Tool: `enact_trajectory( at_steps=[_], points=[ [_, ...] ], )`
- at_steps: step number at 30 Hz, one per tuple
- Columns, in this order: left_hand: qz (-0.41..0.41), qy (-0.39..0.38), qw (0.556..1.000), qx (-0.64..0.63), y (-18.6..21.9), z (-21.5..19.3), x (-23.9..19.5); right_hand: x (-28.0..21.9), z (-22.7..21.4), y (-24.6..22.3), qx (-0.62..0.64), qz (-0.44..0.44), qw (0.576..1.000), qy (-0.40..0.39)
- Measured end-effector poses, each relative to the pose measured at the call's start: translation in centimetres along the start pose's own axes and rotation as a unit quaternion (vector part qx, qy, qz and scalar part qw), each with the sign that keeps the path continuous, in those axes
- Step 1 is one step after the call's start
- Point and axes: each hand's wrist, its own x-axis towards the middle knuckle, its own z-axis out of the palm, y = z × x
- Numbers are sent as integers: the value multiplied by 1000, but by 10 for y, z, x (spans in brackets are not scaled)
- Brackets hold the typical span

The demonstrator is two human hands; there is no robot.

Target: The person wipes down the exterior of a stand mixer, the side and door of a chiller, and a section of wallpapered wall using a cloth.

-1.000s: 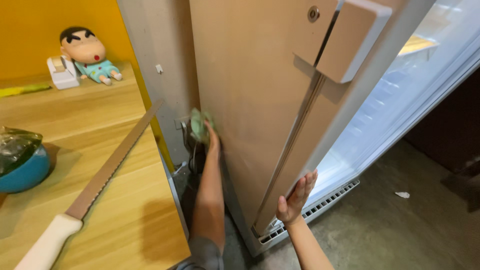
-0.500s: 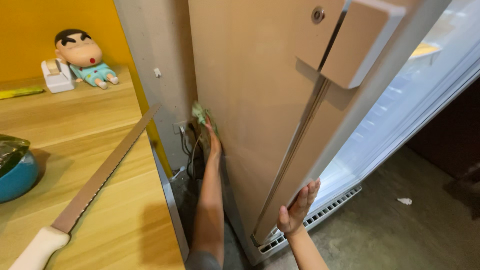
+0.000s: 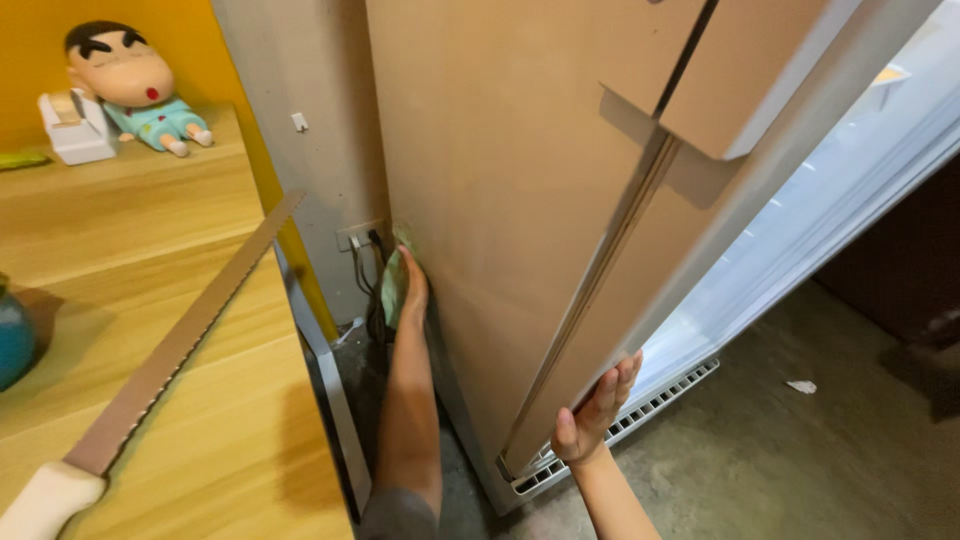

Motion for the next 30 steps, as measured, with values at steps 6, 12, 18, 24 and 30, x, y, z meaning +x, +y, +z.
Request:
enact_trajectory(
  at_steps=[6, 12, 18, 24, 30],
  points=[
    [9, -7, 1000, 9, 1, -1, -10, 3, 0, 0, 2, -4, 1000, -3],
    [-15, -34, 999, 8, -4, -1, -18, 3, -2, -3, -6, -1, 1000, 2],
    [5, -30, 999, 23, -5, 0, -8, -2, -2, 3, -12, -8, 1000, -1],
    [9, -98, 994, -48, 18, 12, -107, 2, -3, 0, -17, -4, 1000, -6],
    [111, -80, 980, 145, 33, 40, -236, 3, -3, -2, -10, -6, 1000, -4]
  ],
)
